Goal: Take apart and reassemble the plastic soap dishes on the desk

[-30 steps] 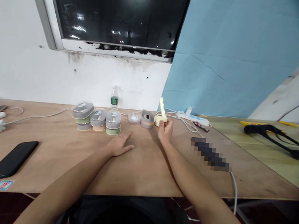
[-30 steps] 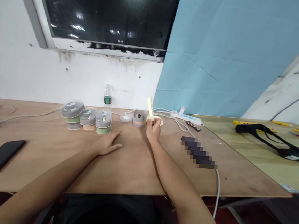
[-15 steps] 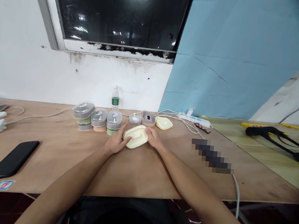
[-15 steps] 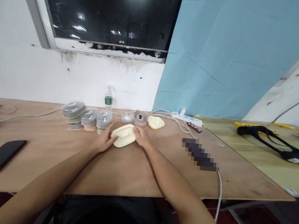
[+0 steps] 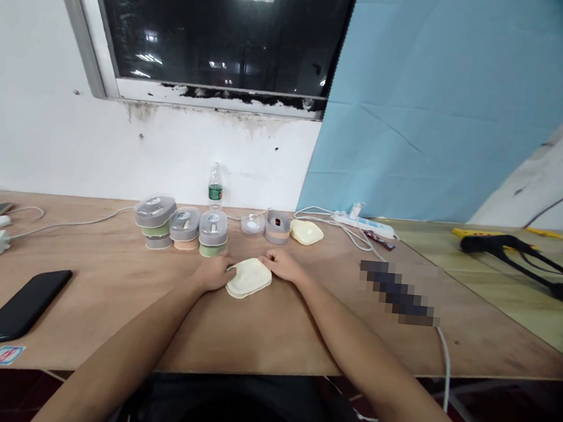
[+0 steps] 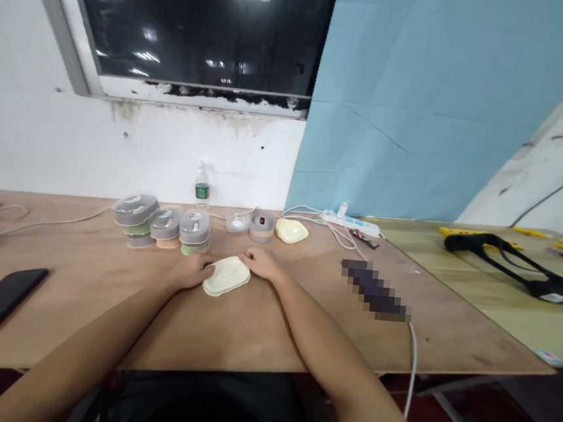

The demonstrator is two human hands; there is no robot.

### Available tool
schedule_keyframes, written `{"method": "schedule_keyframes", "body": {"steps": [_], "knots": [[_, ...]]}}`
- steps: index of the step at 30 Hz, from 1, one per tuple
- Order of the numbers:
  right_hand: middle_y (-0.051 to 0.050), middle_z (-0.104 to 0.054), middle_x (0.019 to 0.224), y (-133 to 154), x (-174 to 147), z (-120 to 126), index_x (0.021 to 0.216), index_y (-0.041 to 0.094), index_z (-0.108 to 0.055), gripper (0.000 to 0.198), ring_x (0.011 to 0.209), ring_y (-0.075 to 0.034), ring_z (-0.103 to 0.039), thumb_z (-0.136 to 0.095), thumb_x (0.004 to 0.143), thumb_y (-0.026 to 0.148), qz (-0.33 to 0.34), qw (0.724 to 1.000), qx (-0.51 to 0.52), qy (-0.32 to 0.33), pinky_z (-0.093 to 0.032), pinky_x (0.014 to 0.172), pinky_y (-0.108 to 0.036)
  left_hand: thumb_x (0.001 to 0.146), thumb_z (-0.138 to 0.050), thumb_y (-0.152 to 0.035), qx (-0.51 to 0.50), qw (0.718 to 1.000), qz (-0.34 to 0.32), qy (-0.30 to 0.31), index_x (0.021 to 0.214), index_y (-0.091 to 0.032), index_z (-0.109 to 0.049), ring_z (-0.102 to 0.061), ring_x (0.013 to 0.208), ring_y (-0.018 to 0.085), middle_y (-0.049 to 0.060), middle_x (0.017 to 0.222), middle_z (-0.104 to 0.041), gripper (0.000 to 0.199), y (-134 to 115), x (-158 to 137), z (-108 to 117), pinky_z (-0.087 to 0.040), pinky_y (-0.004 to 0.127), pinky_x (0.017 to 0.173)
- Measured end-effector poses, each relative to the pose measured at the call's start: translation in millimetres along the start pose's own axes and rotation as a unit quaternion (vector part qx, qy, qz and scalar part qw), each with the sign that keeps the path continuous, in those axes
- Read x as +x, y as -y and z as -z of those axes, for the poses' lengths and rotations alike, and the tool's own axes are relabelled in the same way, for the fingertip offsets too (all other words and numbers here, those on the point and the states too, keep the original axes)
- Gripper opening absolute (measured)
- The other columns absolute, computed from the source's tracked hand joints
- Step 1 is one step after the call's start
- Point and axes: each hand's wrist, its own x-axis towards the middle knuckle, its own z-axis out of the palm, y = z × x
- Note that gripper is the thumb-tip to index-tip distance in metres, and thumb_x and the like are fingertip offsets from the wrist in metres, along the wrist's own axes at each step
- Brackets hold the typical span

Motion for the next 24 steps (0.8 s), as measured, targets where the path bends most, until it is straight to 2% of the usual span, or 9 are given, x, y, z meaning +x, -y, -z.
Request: {"method": "schedule_keyframes", "body": {"steps": [3,5,7,10,14,20,24], "knots": [[0.000,-0.060,0.069,-4.7,6.2,-1.2,0.096,0.019,-0.062,0.030,0.061,-0.015,-0.052,-0.048,0.084,0.043,-0.030,0.994,0.021,-0.107,-0.041,0.061,-0.026,0.085,-0.046,-0.022,-0.024,1.000,-0.009,0.001,0.109,-0.023,-0.069,-0.060,0.095,0.021,0.005,0.102,-0.067,0.033,3.1,0.7,-1.5,-0.049,0.031,0.081],[-0.003,-0.065,0.082,-11.5,14.1,-1.2,0.124,0.019,-0.051,0.044,0.067,-0.019,-0.057,-0.046,0.085,0.039,-0.060,0.982,0.035,-0.177,-0.046,0.070,-0.032,0.086,-0.047,-0.022,-0.035,0.999,-0.007,-0.011,0.111,-0.023,-0.069,-0.061,0.096,0.021,0.005,0.106,-0.068,0.033,6.5,1.6,-3.2,-0.049,0.031,0.082],[-0.008,-0.066,0.095,-20.1,23.3,-1.3,0.136,0.017,-0.040,0.054,0.077,-0.022,-0.060,-0.044,0.086,0.035,-0.078,0.971,0.035,-0.221,-0.047,0.079,-0.037,0.086,-0.047,-0.024,-0.035,0.999,0.005,-0.021,0.108,-0.022,-0.070,-0.062,0.093,0.021,0.006,0.104,-0.068,0.032,9.9,2.7,-4.9,-0.049,0.031,0.081],[-0.013,-0.064,0.108,-31.6,33.4,-2.6,0.133,0.015,-0.043,0.050,0.092,-0.026,-0.061,-0.042,0.086,0.033,-0.094,0.969,0.015,-0.228,-0.046,0.087,-0.042,0.087,-0.047,-0.024,-0.033,0.999,0.007,-0.025,0.105,-0.021,-0.071,-0.063,0.089,0.020,0.006,0.099,-0.070,0.030,12.7,3.5,-5.8,-0.049,0.031,0.080],[-0.012,-0.067,0.103,-36.0,32.9,-3.5,0.117,0.019,-0.055,0.035,0.097,-0.028,-0.060,-0.041,0.087,0.031,-0.098,0.970,-0.013,-0.220,-0.046,0.087,-0.042,0.087,-0.047,-0.025,-0.034,0.999,0.008,-0.020,0.103,-0.021,-0.071,-0.063,0.090,0.021,0.006,0.101,-0.070,0.029,11.5,2.7,-3.5,-0.049,0.031,0.079],[-0.010,-0.066,0.090,-31.6,24.8,0.6,0.111,0.017,-0.051,0.030,0.084,-0.025,-0.060,-0.039,0.088,0.033,-0.093,0.960,-0.007,-0.265,-0.046,0.080,-0.037,0.088,-0.046,-0.028,-0.013,1.000,0.016,-0.010,0.106,-0.020,-0.069,-0.062,0.092,0.022,0.007,0.102,-0.069,0.030,8.5,0.7,1.4,-0.049,0.032,0.079],[-0.004,-0.062,0.078,-28.9,23.2,2.9,0.111,0.018,-0.048,0.032,0.074,-0.021,-0.058,-0.046,0.086,0.039,-0.094,0.952,0.009,-0.292,-0.044,0.070,-0.032,0.089,-0.045,-0.027,-0.008,1.000,0.009,-0.009,0.106,-0.021,-0.068,-0.062,0.092,0.022,0.006,0.101,-0.069,0.029,6.8,-0.2,2.8,-0.049,0.031,0.079]]}}
